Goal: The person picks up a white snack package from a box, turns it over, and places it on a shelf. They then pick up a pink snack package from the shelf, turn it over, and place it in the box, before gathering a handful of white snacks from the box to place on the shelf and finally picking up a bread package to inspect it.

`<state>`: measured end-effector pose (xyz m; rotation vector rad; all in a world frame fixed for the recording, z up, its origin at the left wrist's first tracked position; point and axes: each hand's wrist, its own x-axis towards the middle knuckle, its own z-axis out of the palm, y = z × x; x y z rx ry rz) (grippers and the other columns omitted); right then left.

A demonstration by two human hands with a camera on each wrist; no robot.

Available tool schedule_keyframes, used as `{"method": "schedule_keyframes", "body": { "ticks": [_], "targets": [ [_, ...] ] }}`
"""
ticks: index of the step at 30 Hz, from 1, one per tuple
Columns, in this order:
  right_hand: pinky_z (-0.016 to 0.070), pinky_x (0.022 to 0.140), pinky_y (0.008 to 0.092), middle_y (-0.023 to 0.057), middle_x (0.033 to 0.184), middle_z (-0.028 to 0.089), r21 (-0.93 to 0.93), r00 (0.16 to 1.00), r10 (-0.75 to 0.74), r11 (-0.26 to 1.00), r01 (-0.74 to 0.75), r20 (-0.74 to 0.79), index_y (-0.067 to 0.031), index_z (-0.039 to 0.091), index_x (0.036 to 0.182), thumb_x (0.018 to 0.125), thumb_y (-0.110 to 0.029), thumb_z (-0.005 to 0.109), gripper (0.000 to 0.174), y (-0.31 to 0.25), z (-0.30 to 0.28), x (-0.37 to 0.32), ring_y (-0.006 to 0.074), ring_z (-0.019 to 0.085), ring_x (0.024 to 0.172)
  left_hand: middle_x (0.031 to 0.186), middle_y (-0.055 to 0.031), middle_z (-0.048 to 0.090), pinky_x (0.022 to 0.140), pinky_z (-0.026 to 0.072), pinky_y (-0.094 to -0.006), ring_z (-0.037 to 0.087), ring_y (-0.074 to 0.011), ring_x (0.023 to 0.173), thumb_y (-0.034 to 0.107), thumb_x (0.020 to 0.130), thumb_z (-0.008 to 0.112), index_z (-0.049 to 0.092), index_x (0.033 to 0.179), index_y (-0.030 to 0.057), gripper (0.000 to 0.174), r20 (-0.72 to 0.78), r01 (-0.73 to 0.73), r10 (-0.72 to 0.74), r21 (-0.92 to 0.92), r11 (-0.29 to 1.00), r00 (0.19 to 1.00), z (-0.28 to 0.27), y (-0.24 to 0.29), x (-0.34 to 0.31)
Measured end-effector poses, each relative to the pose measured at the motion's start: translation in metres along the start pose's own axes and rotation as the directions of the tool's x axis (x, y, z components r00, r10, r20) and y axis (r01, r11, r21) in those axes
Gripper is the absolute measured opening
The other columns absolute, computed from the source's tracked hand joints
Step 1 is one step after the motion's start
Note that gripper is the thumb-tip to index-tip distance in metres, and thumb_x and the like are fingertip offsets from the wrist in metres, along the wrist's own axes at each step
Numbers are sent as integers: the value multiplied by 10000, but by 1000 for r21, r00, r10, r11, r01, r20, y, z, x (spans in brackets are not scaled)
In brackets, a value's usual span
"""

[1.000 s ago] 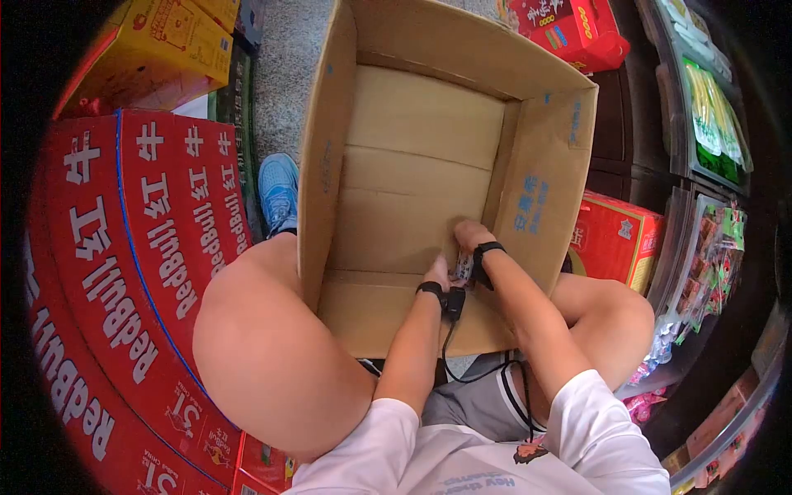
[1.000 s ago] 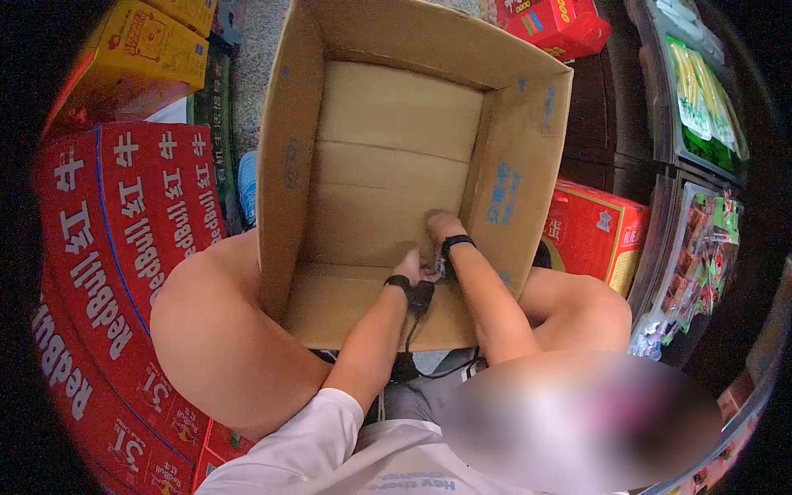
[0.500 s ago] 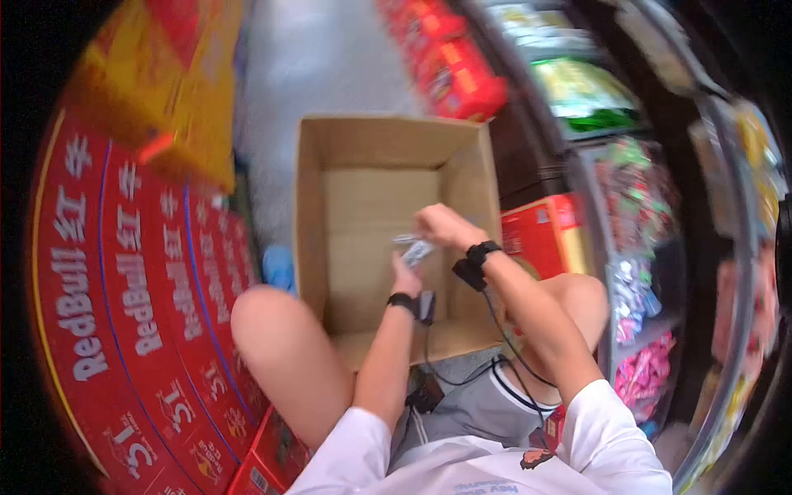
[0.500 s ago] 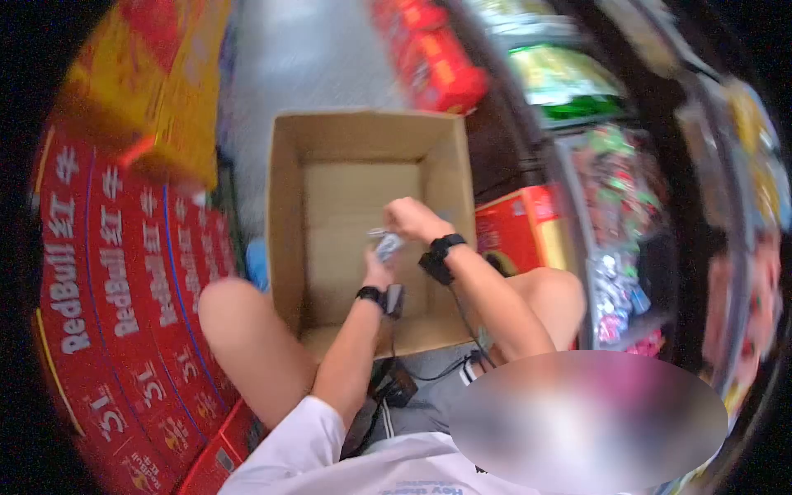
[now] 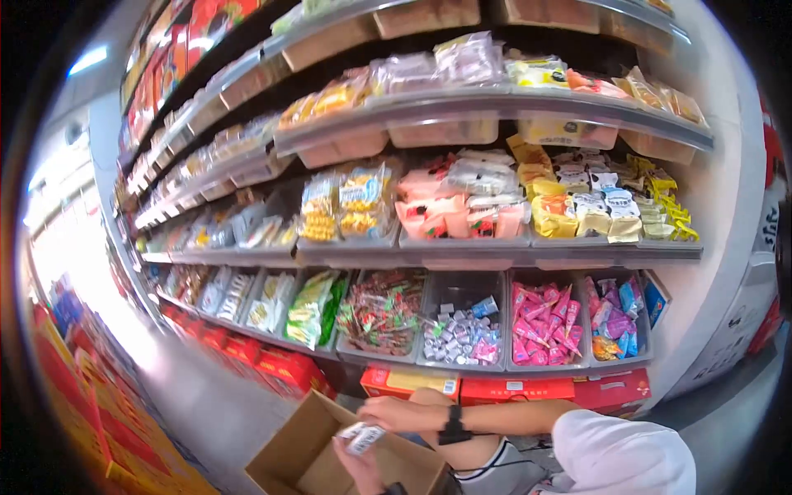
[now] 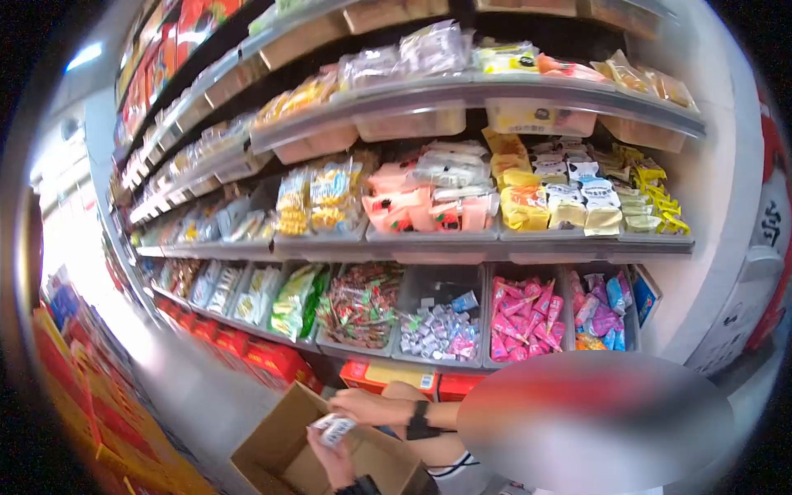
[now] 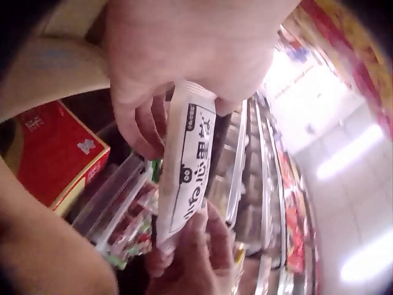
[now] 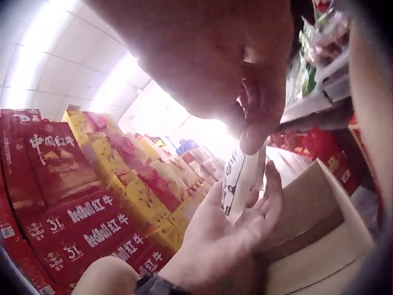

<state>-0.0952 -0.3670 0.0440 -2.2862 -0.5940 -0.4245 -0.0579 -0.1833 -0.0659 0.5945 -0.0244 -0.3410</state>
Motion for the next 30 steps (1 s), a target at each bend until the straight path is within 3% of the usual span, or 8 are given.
{"method": "schedule_keyframes", "body": {
  "ticks": [9,11,14,15,19,22,24,30],
  "targets": [
    [512,814,439,176,990,655,20,968,91,996,-89,-232,-27,670,1122,980,-195,636,223,-52,-120,-56,375,656,936,1122,-98,657,649,529,-247,652,-140,921,159,1012,596,511,1301,42,324,254,-224,85,590,776,964,134,10,-66],
    [521,812,420,170,1014,648,-6,964,160,986,-165,-212,-32,669,1151,988,-182,641,223,-64,-146,-55,353,658,941,1136,-130,647,615,537,-226,649,-129,900,23,973,621,500,1341,25,388,364,-289,66,602,745,929,149,16,-51],
    [529,808,406,159,1026,642,-9,944,79,996,-86,-320,-38,668,1172,972,-157,668,233,-92,-165,-54,346,655,921,1359,-171,652,922,547,-501,711,-351,1060,179,1012,618,531,1415,160,412,397,-277,14,613,740,918,169,33,-47],
    [529,812,393,149,1084,607,-43,944,60,996,-78,-324,-39,630,1266,948,-152,703,345,-98,-172,-53,326,648,912,1139,-132,654,658,561,-257,656,-150,918,10,975,612,515,1307,7,347,436,-380,115,590,712,892,215,48,-63],
    [551,779,327,116,1201,500,-112,965,63,989,-94,-256,-76,565,1408,913,-205,768,550,-150,-218,-48,213,633,899,1149,-137,643,839,566,-285,656,-165,990,-51,938,665,508,1266,-31,364,573,-473,143,481,738,807,260,69,-48],
    [557,774,340,127,1196,509,-275,934,-33,959,-71,-356,-51,557,1398,878,-159,795,582,-176,-251,-40,230,634,893,1159,-114,644,862,567,-301,652,-169,1035,-19,941,683,550,1266,-38,352,675,-561,138,461,688,725,312,87,-49],
    [530,928,457,197,1286,494,-309,918,3,941,-137,-396,3,522,1300,845,-75,762,520,-195,-275,-36,405,612,1132,1185,-121,648,872,564,-302,651,-173,1060,-22,934,689,559,1275,-40,365,744,-599,129,408,690,655,346,91,-40],
    [524,897,423,187,1169,633,-595,780,-261,786,-170,-569,-16,577,1243,834,-68,737,442,-210,-364,-23,375,648,1051,1182,-110,671,873,555,-313,654,-169,1068,39,931,707,571,1308,-4,403,902,-792,135,278,544,409,474,90,-12]
  ]
}}
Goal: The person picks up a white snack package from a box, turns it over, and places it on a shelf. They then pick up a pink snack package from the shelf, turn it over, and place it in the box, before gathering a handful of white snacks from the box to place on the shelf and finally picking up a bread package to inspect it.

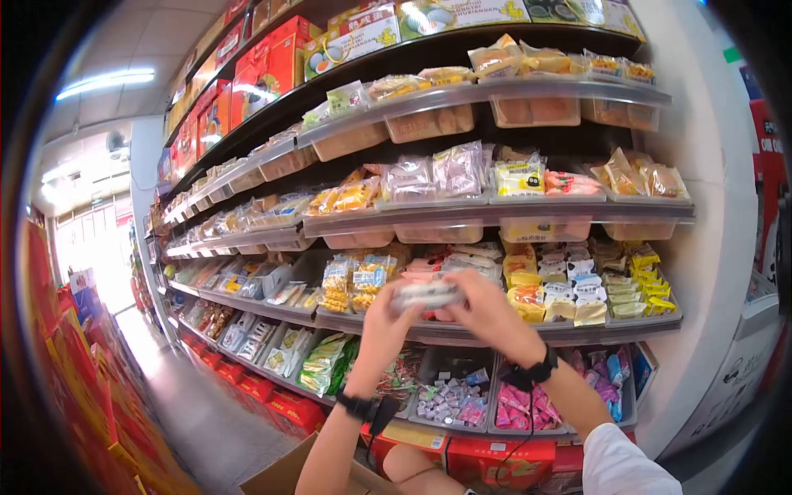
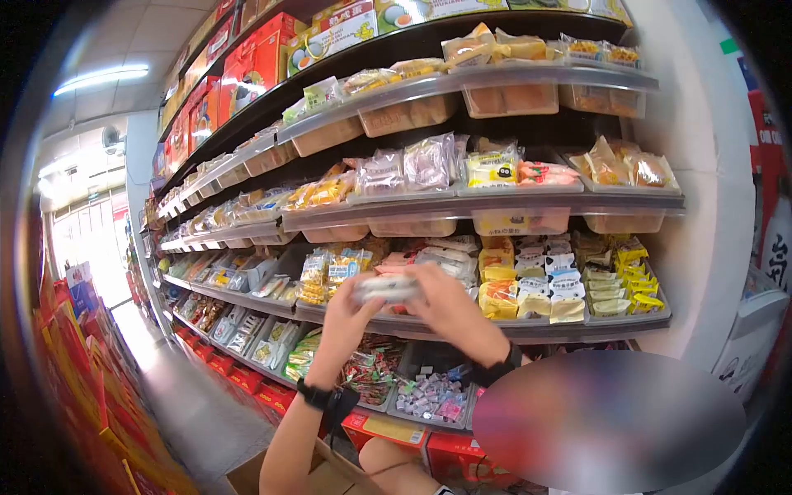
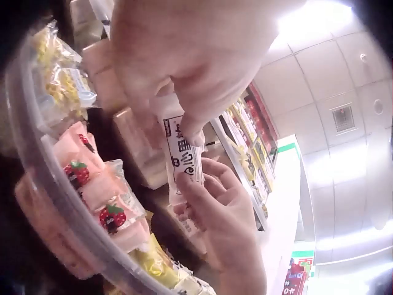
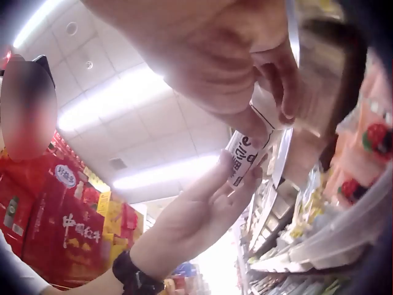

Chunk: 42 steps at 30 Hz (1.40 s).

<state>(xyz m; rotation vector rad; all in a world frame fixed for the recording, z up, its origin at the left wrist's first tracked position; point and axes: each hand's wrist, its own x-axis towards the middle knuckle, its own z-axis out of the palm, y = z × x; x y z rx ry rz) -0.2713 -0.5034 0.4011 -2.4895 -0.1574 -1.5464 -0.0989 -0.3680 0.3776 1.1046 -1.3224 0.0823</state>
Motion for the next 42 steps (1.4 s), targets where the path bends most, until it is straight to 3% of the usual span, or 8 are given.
{"method": "schedule_keyframes", "body": {
  "ticks": [14,22,26,32,33,36,40,42],
  "targets": [
    [523,878,496,233,1086,623,-356,994,107,930,-93,22,-25,622,1178,798,-126,736,409,125,7,30,447,621,1022,1236,-279,650,1016,475,-465,610,-426,1182,208,938,680,559,1335,-5,466,-101,-111,181,482,869,978,90,-109,101],
    [369,1090,620,272,1560,352,-601,933,287,792,-103,218,-78,408,1533,910,-348,649,720,123,14,9,533,374,1375,1303,-365,498,990,458,-558,536,-546,1158,168,977,586,458,1388,-32,475,25,-33,22,638,769,999,111,-92,80],
    [324,1074,726,294,1586,292,-578,945,207,816,-25,252,-33,344,1558,903,-364,629,787,127,18,-8,526,323,1431,1383,-445,392,1027,432,-602,461,-611,1230,193,983,572,395,1483,9,561,197,-221,124,621,752,973,97,-111,73],
    [241,1115,756,286,1637,205,-523,941,218,850,-53,259,-26,358,1548,934,-321,573,714,127,14,-1,503,244,1488,1565,-342,314,1159,337,-569,367,-572,1387,313,1018,518,404,1540,127,566,132,-245,247,822,514,960,94,-86,74],
    [239,1113,759,286,1638,203,-523,942,215,850,-52,256,-24,370,1541,932,-312,572,703,128,16,-3,502,241,1490,1598,-230,355,1160,319,-595,367,-542,1405,361,1034,475,394,1555,161,563,179,-280,248,835,473,952,96,-81,73],
    [232,1114,764,288,1638,198,-533,950,207,844,-53,234,-17,399,1519,920,-283,578,680,134,24,-5,500,229,1496,1599,-176,385,1140,282,-677,368,-533,1410,398,1046,438,381,1569,174,572,216,-226,78,840,493,973,104,-79,65],
    [235,1115,763,301,1633,195,-452,960,173,890,-58,218,-4,422,1498,904,-243,589,661,134,19,0,499,221,1500,1582,-153,419,1091,235,-771,364,-514,1424,402,1052,423,391,1567,200,554,225,-276,185,902,332,957,101,-86,65],
    [308,1180,568,297,1597,295,-400,986,106,916,-46,130,-13,440,1489,895,-196,640,653,129,11,-1,494,308,1465,1573,-155,429,1074,219,-797,354,-508,1434,404,1050,425,395,1566,209,551,232,-292,218,907,303,948,98,-90,64]
  ]
}}
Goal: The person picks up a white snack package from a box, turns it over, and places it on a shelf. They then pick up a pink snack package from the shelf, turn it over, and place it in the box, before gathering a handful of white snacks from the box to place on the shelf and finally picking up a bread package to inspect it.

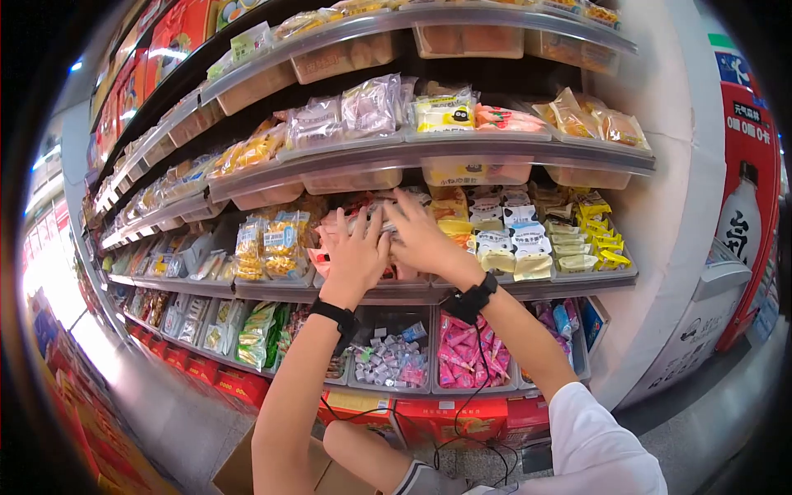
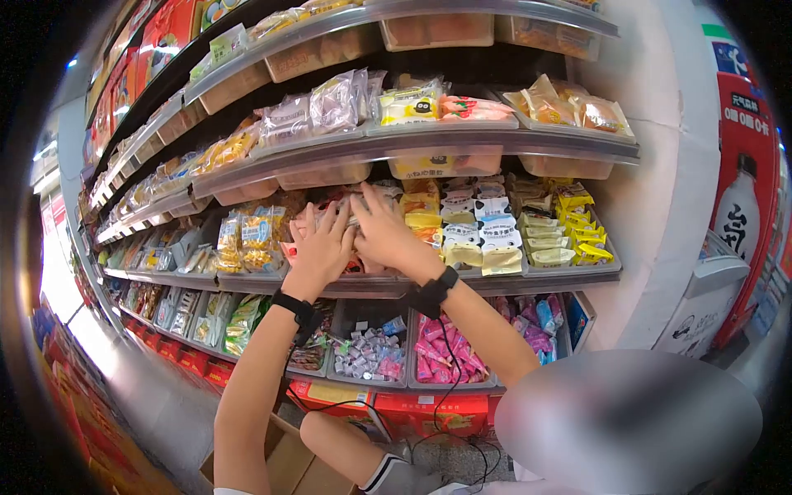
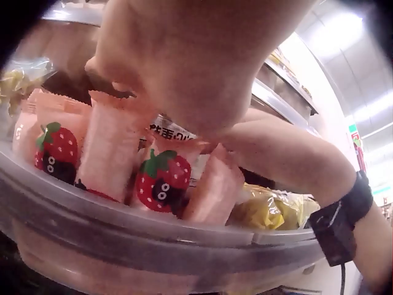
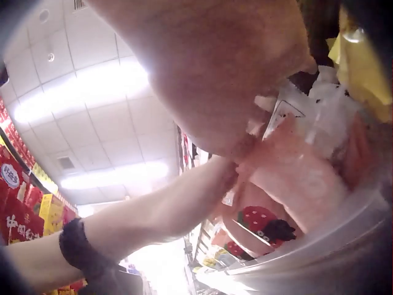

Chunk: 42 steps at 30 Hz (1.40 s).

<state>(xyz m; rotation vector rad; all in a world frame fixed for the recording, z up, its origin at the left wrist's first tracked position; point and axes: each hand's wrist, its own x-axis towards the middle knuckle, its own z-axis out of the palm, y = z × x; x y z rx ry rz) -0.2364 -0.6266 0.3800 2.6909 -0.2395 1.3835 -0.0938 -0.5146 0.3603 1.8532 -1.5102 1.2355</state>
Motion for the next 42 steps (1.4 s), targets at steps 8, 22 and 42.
{"method": "schedule_keyframes", "body": {
  "ticks": [8,22,42],
  "targets": [
    [472,1038,448,203,1293,625,222,953,43,975,26,-300,0,678,1151,893,-111,674,281,-30,-84,-49,393,596,1208,1591,-161,404,1086,213,-785,309,-472,1472,490,1029,459,424,1546,202,593,126,33,-34,9,999,991,-11,6,-2],
    [431,1044,480,193,1281,576,-184,891,221,932,-313,-396,-19,639,1223,849,-141,737,405,15,-147,-149,389,523,1222,1614,-193,342,1071,233,-799,328,-510,1447,480,1009,515,474,1515,187,586,21,138,-137,-84,987,990,-7,19,-7],
    [407,1106,422,264,1389,568,146,731,462,878,-455,-502,-28,669,1212,815,-198,840,465,41,-135,-158,382,542,1315,1604,-261,226,1141,281,-606,319,-459,1438,242,871,729,467,1465,61,673,-10,8,-12,-267,964,1000,-89,46,-54]
  ]
}}
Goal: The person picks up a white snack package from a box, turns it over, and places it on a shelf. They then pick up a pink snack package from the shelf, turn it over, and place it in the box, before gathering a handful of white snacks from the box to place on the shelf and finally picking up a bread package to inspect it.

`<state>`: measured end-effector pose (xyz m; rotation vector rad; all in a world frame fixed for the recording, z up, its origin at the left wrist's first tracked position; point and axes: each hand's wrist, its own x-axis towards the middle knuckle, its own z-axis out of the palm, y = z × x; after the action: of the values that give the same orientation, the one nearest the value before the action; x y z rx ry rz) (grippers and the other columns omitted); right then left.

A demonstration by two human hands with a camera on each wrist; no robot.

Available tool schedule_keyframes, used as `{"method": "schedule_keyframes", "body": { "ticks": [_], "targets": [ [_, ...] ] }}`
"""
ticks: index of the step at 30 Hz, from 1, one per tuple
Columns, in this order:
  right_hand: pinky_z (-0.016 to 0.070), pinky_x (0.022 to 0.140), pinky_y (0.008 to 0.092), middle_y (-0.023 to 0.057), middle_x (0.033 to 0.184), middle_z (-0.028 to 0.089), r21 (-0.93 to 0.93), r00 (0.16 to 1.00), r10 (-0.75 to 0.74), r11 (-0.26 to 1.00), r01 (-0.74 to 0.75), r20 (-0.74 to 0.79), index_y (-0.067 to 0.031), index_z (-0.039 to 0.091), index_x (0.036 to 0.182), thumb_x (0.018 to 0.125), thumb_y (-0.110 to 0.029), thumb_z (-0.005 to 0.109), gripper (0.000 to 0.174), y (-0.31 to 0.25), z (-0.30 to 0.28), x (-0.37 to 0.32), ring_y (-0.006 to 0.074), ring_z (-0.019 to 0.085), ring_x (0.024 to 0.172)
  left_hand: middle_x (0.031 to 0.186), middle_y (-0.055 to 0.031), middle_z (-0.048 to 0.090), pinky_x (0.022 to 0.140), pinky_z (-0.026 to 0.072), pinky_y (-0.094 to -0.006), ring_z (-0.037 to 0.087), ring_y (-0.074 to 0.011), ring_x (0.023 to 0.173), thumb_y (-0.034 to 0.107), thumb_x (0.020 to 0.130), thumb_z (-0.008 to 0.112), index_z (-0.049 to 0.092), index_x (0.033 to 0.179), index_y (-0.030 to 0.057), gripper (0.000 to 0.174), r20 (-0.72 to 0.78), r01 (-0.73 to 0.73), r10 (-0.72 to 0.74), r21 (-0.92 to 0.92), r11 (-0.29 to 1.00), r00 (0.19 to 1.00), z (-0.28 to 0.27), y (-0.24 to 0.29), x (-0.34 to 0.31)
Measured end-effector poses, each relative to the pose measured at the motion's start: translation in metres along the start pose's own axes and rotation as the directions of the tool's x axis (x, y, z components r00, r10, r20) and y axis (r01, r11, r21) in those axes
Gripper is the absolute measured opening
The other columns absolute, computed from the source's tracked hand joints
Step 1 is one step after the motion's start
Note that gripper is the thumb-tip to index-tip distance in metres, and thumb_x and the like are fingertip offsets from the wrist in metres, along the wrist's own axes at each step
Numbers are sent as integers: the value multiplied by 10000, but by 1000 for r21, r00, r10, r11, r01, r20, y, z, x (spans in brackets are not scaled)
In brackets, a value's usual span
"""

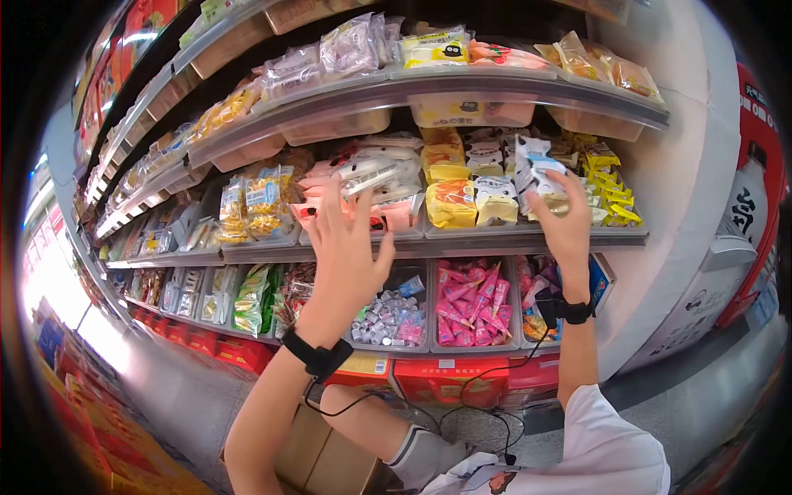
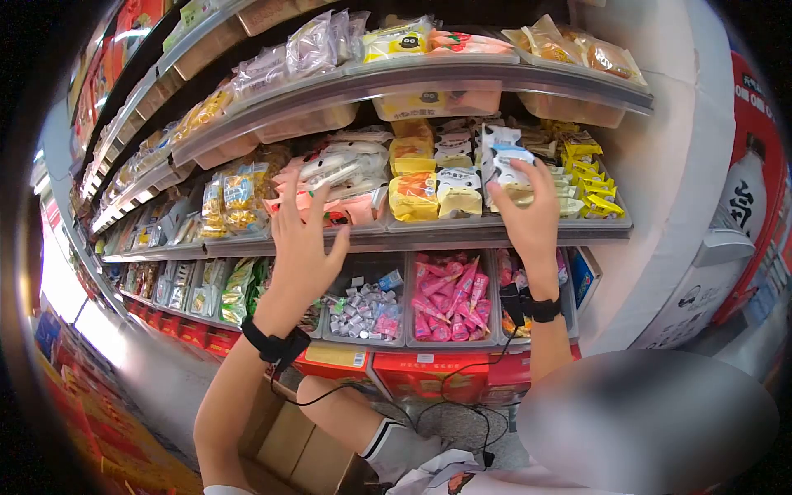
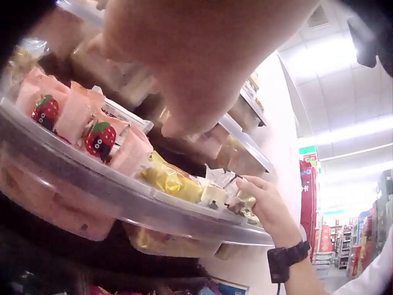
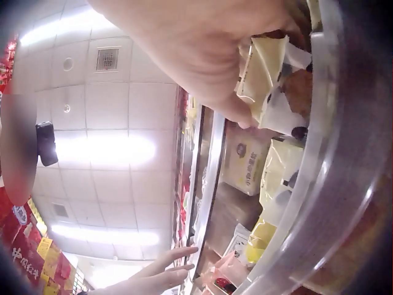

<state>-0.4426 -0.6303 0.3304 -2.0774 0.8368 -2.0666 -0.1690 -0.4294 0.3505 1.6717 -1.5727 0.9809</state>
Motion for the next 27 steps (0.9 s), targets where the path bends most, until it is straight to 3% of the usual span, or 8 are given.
{"method": "schedule_keyframes", "body": {
  "ticks": [3,6,11,14,16,21,24,27],
  "targets": [
    [396,1111,414,240,1408,559,15,995,42,999,-41,-86,-23,662,1219,844,-203,827,447,-11,-9,5,354,533,1328,1576,-290,245,1141,287,-582,325,-474,1415,226,845,748,469,1473,66,705,20,-44,45,-32,999,999,-2,12,-8],
    [394,1110,394,204,1390,561,308,978,149,946,-99,-143,-12,637,1256,850,-195,823,483,-28,-15,1,312,530,1323,1590,-288,236,1141,238,-659,288,-475,1450,233,843,739,458,1469,42,712,49,-13,19,-117,993,999,-7,23,-19],
    [370,1141,419,206,1402,521,460,998,16,888,14,-60,-16,577,1337,831,-172,815,580,-78,-6,-48,329,488,1351,1560,-262,314,1159,346,-468,389,-419,1426,183,948,680,407,1504,16,641,221,174,-71,-492,853,973,-46,27,-51],
    [375,1143,462,244,1484,457,493,974,-178,866,86,143,-26,582,1346,750,-210,879,692,-122,10,-87,383,474,1372,1489,-186,444,1112,418,-422,490,-325,1368,338,1018,603,360,1541,39,650,490,558,-289,-795,239,822,-82,27,-82],
    [394,1126,478,262,1509,437,607,915,-322,787,116,244,-34,579,1370,742,-215,894,725,-161,22,-109,413,474,1373,1509,-186,429,1100,429,-432,520,-305,1345,425,1035,581,258,1586,36,748,560,580,-306,-814,-34,770,-102,9,-111],
    [434,1081,500,267,1482,455,866,797,-534,499,28,283,-50,558,1405,696,-254,941,831,-240,84,-173,444,505,1327,1506,-93,487,1110,440,-420,512,-234,1366,514,1032,528,314,1564,62,730,529,529,-555,-829,-179,642,-164,-8,-165],
    [409,1094,526,247,1464,471,933,754,-608,360,-16,248,-53,509,1420,676,-292,953,899,-291,123,-207,446,493,1319,1502,-132,515,1167,380,-435,512,-264,1371,470,1085,381,390,1519,12,631,405,516,-730,-853,-85,550,-196,-30,-209],
    [365,1124,525,240,1471,449,967,713,-660,231,-105,235,-49,420,1473,685,-316,950,987,-333,168,-252,438,463,1337,1433,-122,578,1146,403,-422,554,-255,1323,456,1069,409,427,1491,13,612,318,441,-844,-891,-110,432,-215,-62,-247]
  ]
}}
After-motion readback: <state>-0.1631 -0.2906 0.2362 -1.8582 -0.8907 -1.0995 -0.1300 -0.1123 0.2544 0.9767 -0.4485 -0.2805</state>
